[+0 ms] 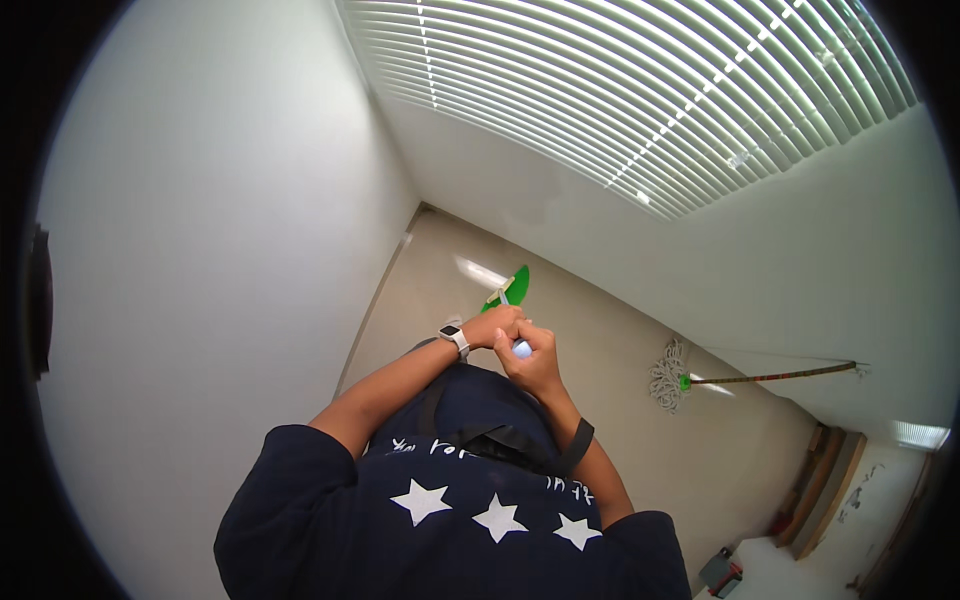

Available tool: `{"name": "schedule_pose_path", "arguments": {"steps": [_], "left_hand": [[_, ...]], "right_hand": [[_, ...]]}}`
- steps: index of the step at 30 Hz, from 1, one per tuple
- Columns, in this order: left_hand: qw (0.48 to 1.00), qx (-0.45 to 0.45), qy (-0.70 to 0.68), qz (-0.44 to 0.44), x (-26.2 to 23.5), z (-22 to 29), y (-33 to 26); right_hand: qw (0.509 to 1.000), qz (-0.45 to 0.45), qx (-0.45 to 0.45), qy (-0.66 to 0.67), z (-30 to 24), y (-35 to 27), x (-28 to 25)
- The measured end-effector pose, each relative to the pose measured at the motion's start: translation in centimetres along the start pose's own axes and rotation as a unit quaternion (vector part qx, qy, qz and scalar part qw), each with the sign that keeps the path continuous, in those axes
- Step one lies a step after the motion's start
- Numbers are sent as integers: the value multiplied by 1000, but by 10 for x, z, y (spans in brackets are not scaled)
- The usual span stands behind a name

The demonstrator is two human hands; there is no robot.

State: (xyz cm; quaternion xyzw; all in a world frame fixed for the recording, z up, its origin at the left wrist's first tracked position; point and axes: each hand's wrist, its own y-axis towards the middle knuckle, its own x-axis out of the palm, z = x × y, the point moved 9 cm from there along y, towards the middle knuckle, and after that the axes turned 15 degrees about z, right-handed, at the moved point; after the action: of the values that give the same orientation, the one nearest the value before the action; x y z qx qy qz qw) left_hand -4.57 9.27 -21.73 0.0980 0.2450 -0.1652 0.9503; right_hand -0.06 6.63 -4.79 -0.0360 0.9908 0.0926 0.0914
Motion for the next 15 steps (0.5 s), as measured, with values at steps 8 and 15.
{"name": "schedule_pose_path", "arguments": {"steps": [8,15], "left_hand": [[997,-56,42,36,-52,-24,11],[991,-69,59,101,-74,-11,11]], "right_hand": [[998,60,-15,25,6,15,23],[997,1,53,52,0,5,20]]}}
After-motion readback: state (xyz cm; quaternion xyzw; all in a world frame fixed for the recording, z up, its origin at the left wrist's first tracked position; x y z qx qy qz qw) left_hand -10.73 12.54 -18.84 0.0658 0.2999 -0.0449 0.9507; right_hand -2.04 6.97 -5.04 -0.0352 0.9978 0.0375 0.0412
